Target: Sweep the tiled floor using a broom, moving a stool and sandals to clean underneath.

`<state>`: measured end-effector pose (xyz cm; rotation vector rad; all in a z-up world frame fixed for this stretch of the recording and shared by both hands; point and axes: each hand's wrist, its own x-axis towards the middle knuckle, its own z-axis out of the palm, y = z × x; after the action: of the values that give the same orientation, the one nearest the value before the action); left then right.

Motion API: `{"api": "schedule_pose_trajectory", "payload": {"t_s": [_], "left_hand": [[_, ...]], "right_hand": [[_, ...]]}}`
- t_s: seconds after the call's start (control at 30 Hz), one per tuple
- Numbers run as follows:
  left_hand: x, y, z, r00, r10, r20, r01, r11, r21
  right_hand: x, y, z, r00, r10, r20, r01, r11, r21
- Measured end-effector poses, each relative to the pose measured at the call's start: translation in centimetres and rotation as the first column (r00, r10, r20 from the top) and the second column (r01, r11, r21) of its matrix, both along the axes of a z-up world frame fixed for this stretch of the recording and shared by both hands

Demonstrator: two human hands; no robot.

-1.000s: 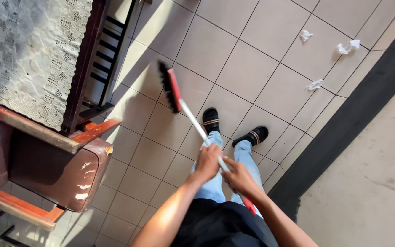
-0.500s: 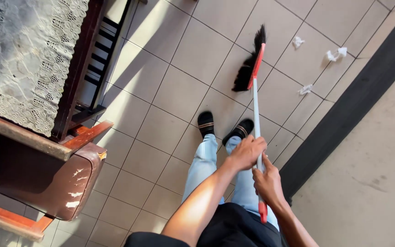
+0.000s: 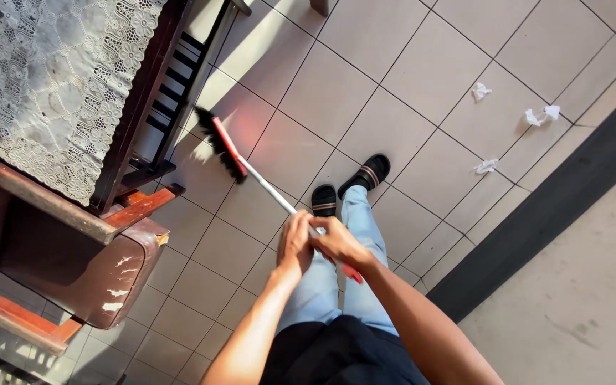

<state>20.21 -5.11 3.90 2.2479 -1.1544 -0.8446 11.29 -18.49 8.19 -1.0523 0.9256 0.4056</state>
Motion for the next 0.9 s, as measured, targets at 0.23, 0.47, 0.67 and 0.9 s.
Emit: {"api": "schedule_pose_trajectory", "payload": {"t_s": [0.23, 0.47, 0.67, 0.9], "left_hand": [[3.3, -11.3, -5.5, 0.994, -0.073, -0.077, 0.082, 0.990, 0.118], [-3.9, -18.6, -3.2, 0.885, -0.443, -0.143, 0.369, 0.855, -0.363], [-7.1, -18.0, 6.5, 0.847, -0.525, -0.083, 0.499, 0.840, -0.214], [-9.1, -16.6, 1.5, 0.869, -0.463, -0.176, 0.489, 0.859, 0.151]], "right_hand": [[1.2, -7.0, -6.9, 0.978, -0.181, -0.103, 0.188, 0.981, 0.056], [-6.5, -9.8, 1.7, 0.812, -0.560, -0.162, 0.520, 0.821, -0.235], [-10.2, -9.7, 9.5, 0.794, -0.544, -0.272, 0.528, 0.838, -0.134], [-13.2, -12.0, 4.4, 0.895, -0.365, -0.255, 0.391, 0.919, 0.057]]}}
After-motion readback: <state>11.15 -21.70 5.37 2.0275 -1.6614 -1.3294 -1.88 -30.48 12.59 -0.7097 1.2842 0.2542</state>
